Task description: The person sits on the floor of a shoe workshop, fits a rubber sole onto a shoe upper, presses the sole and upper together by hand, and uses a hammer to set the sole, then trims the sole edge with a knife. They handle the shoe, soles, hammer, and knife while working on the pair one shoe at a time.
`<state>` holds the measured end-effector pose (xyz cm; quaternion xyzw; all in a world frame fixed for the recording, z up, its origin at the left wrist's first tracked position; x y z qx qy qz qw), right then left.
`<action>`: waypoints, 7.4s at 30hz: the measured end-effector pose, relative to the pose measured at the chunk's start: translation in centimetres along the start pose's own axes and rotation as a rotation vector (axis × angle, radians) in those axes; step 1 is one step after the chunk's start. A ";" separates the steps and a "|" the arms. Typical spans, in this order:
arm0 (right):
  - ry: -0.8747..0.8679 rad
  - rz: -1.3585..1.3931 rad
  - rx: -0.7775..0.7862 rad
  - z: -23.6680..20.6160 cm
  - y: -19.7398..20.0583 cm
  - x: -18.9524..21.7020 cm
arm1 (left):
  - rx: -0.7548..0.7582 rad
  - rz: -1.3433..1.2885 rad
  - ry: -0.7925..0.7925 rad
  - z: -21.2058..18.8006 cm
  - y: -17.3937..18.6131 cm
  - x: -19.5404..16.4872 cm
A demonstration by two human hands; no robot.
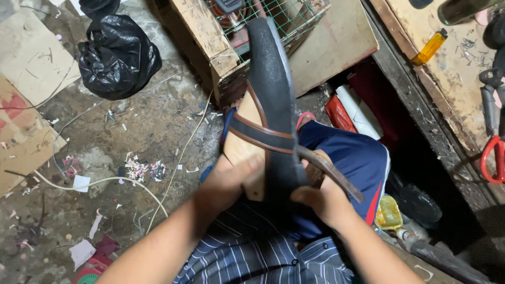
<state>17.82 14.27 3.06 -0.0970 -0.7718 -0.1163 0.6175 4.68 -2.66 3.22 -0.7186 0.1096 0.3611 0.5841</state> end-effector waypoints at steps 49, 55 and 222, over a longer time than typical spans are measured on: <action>-0.280 -0.185 -0.323 -14.1 3.6 -0.4 | 0.350 0.644 0.380 13.4 -4.6 3.4; -0.222 -0.305 -0.165 -12.9 2.4 1.5 | 0.380 1.458 0.360 13.6 -7.0 4.6; 0.107 -0.598 0.050 5.5 -0.5 2.9 | -0.328 0.416 0.059 4.3 6.1 -2.5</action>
Point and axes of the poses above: each hand's wrist, its own z-axis towards the middle knuckle, its own y-axis out of the back of the hand, x = y × z, the point moved 3 cm from there along z, towards the middle knuckle, and after that the axes turned 6 degrees about x, right-handed, at the moved point
